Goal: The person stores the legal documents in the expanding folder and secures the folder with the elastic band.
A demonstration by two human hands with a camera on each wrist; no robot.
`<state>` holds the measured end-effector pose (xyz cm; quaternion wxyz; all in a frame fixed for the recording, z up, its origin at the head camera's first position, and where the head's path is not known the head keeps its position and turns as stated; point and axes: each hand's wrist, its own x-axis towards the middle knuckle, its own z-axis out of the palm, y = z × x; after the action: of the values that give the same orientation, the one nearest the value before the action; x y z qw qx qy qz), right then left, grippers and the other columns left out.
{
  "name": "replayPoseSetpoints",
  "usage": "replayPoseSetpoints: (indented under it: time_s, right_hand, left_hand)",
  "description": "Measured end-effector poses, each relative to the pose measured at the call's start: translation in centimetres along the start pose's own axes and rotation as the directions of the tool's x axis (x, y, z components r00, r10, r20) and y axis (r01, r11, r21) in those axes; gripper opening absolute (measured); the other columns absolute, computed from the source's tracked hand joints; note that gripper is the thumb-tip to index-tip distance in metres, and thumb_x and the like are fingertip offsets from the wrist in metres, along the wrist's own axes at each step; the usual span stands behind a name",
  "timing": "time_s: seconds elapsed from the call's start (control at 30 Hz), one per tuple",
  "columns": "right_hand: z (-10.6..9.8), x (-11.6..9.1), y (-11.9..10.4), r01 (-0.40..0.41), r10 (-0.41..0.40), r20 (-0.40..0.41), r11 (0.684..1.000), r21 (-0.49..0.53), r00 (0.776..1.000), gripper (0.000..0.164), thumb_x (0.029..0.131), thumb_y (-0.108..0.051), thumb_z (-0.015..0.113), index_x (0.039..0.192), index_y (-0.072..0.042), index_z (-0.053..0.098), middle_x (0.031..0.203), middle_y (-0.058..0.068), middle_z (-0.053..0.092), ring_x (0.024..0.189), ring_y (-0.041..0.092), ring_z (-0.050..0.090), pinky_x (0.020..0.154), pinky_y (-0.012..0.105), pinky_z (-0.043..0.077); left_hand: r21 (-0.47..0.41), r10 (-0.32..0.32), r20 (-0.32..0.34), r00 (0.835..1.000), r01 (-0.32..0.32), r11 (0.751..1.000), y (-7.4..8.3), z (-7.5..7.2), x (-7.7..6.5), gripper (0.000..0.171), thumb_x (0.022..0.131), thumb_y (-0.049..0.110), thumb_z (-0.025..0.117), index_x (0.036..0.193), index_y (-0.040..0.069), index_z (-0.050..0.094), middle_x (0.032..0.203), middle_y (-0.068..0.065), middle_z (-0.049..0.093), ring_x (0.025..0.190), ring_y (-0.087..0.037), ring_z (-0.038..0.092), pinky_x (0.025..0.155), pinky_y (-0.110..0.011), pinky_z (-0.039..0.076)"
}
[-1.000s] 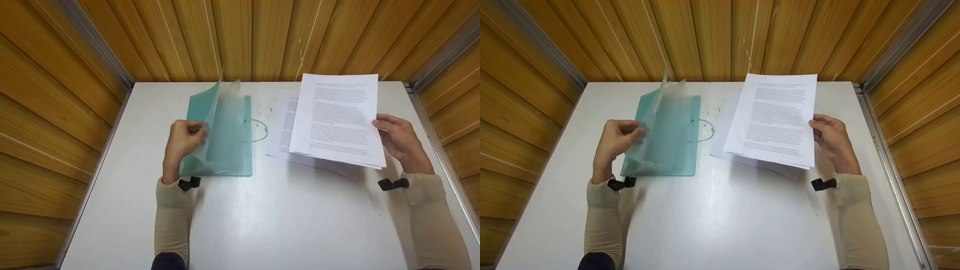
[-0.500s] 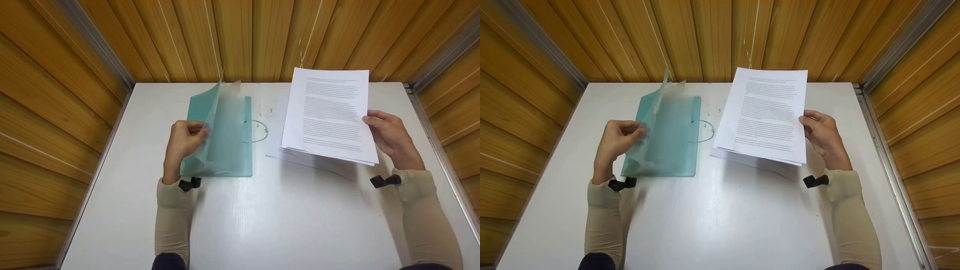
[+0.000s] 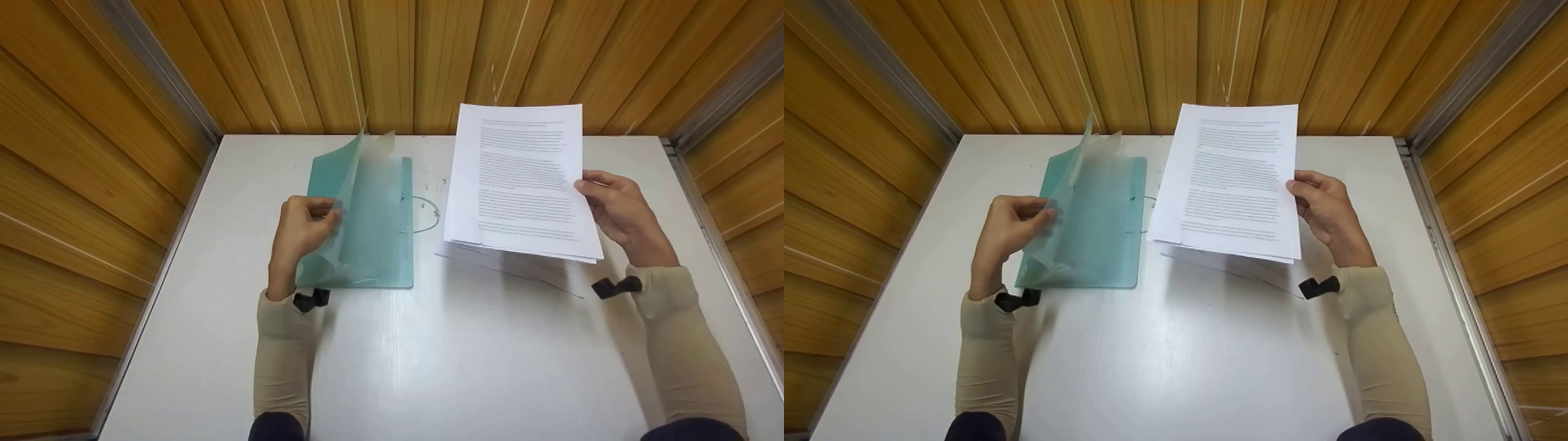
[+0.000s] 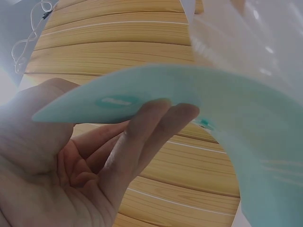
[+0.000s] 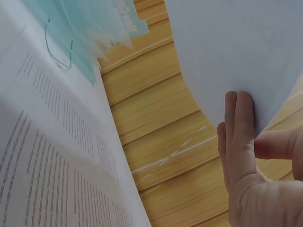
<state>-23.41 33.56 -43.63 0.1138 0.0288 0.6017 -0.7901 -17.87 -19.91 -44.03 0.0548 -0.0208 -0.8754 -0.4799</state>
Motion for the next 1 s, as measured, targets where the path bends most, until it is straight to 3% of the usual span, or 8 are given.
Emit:
replayPoseSetpoints:
  time_s: [0.5,0.77,1.0]
  right_hand:
    - [2.5,0.8,0.0,-0.016,0.015,-0.021,0.997,-0.069,1.000,0.028,0.101,-0.010,0.074,0.128,-0.006,0.072,0.117,0.005,0.078,0.099,0.018,0.078,0.081,0.028,0.065]
    - [4.2,1.6,0.1,0.013,-0.012,0.015,0.997,-0.081,1.000,0.027,0.102,-0.008,0.071,0.129,-0.002,0.070,0.116,0.007,0.077,0.099,0.018,0.078,0.080,0.026,0.064]
    - [5.6,2.5,0.3,-0.010,0.014,0.055,0.998,-0.063,0.998,0.027,0.101,-0.008,0.072,0.128,-0.001,0.069,0.114,0.006,0.078,0.098,0.017,0.078,0.080,0.025,0.063]
  left_hand:
    - [-0.016,-0.017,0.024,1.000,0.017,1.000,0.7,0.3,0.2,0.029,0.098,0.010,0.072,0.123,-0.005,0.077,0.114,-0.022,0.079,0.092,-0.031,0.081,0.079,-0.047,0.067]
    - [-0.002,0.007,0.024,1.000,-0.007,1.000,0.6,0.5,0.3,0.029,0.098,0.008,0.072,0.123,-0.006,0.077,0.114,-0.023,0.079,0.096,-0.033,0.080,0.082,-0.047,0.066]
    - [0.012,0.017,0.006,1.000,-0.017,1.000,0.5,0.5,0.2,0.028,0.097,0.007,0.072,0.121,-0.006,0.077,0.114,-0.023,0.079,0.098,-0.034,0.080,0.084,-0.048,0.066]
